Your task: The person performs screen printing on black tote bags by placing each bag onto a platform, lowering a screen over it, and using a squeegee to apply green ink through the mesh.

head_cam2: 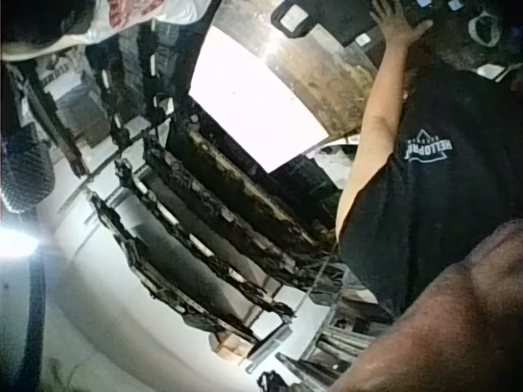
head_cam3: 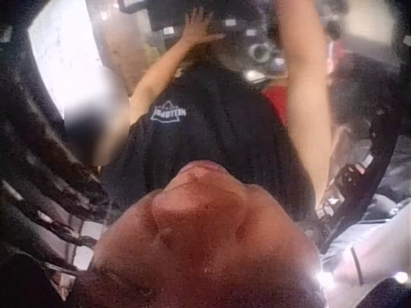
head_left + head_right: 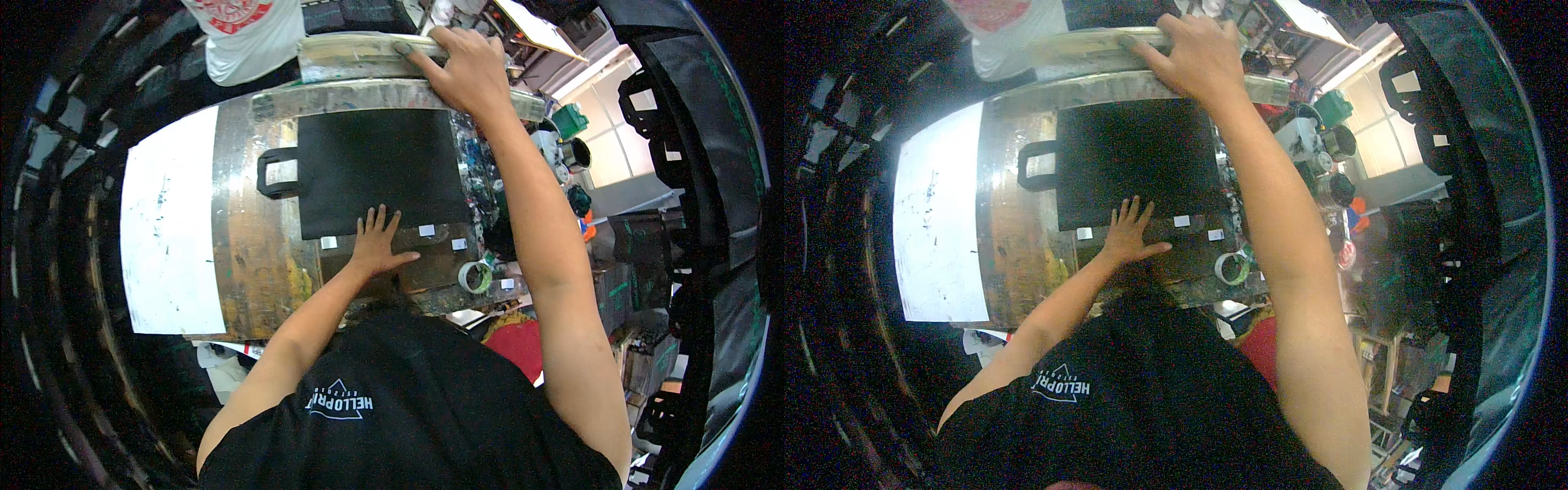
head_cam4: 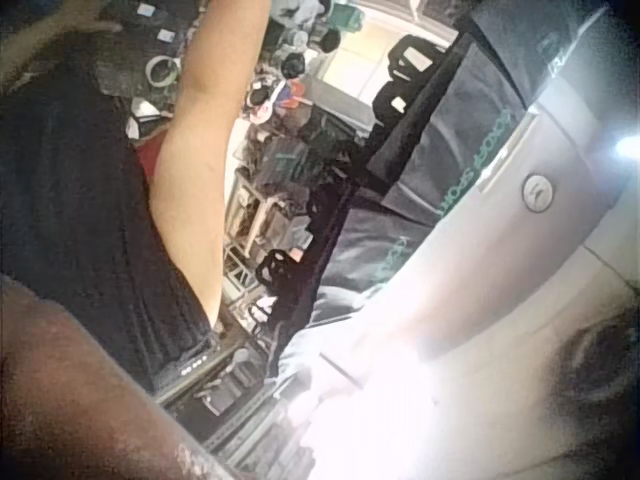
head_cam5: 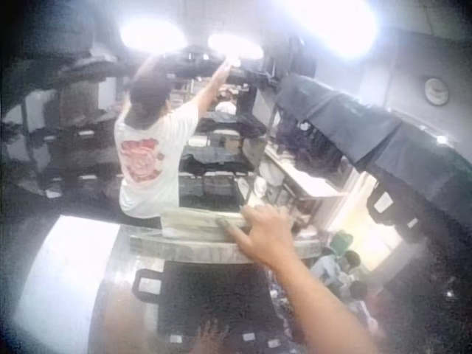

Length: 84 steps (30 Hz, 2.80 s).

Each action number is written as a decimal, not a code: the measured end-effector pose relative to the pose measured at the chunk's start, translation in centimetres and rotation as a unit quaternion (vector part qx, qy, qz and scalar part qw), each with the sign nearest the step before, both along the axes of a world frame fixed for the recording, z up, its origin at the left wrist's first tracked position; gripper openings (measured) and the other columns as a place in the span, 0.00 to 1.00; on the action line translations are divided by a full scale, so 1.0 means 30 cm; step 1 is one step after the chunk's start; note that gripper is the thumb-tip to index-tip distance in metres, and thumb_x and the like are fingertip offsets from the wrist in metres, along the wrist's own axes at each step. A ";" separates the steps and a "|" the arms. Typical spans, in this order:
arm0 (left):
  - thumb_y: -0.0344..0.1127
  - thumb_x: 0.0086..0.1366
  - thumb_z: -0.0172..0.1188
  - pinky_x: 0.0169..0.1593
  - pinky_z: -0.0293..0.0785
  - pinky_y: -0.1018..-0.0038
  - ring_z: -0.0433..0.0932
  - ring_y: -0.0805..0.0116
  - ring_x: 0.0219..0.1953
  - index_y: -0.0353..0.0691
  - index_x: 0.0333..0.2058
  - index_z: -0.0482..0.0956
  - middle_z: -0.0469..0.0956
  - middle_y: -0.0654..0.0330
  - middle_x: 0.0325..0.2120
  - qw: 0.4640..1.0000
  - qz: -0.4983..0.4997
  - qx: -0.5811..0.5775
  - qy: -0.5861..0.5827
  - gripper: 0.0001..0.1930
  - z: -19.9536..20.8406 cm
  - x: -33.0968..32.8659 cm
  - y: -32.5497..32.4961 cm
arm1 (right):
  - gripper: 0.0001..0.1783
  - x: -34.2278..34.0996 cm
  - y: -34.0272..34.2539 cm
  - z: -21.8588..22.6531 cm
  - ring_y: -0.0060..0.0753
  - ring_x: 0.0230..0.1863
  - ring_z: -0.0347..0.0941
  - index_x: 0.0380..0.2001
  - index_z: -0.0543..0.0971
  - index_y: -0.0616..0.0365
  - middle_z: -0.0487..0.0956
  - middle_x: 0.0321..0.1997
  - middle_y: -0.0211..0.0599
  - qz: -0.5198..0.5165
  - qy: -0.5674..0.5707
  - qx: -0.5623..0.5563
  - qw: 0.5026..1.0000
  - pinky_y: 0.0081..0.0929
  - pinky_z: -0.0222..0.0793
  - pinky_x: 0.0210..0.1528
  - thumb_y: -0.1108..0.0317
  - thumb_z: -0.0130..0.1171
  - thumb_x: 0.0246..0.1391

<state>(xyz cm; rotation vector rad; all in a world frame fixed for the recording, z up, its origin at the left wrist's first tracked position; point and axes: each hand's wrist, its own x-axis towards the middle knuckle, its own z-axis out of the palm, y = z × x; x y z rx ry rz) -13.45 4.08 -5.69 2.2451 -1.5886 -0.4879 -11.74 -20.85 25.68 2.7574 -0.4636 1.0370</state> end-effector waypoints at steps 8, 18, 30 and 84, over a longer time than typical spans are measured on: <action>0.52 0.72 0.61 0.66 0.72 0.55 0.71 0.44 0.66 0.30 0.71 0.56 0.71 0.36 0.62 0.680 0.097 -0.401 0.606 0.41 0.504 0.268 0.075 | 0.31 -0.086 0.089 -0.055 0.48 0.47 0.78 0.42 0.84 0.53 0.84 0.39 0.43 -0.010 0.008 -0.003 1.000 0.51 0.61 0.52 0.34 0.58 0.57; 0.79 0.66 0.45 0.71 0.65 0.48 0.59 0.43 0.72 0.36 0.75 0.33 0.48 0.36 0.72 0.522 0.267 -0.260 0.767 0.59 0.350 0.161 0.327 | 0.39 -0.338 0.272 -0.415 0.46 0.60 0.68 0.60 0.70 0.50 0.73 0.53 0.39 0.013 0.266 0.105 0.958 0.57 0.56 0.64 0.56 0.75 0.45; 0.81 0.63 0.47 0.68 0.66 0.51 0.67 0.46 0.67 0.38 0.73 0.51 0.62 0.42 0.68 0.483 0.392 -0.201 0.756 0.57 0.182 0.109 0.352 | 0.35 -0.314 0.253 -0.637 0.44 0.53 0.71 0.54 0.73 0.48 0.76 0.47 0.37 0.023 0.281 0.134 0.950 0.48 0.60 0.50 0.67 0.74 0.39; 0.81 0.65 0.39 0.60 0.77 0.58 0.72 0.52 0.62 0.37 0.73 0.47 0.63 0.45 0.67 0.465 0.468 -0.139 0.739 0.56 0.168 0.104 0.313 | 0.31 0.370 -0.445 -0.940 0.40 0.52 0.72 0.54 0.73 0.45 0.76 0.46 0.32 0.011 0.159 0.025 0.987 0.48 0.60 0.47 0.70 0.70 0.43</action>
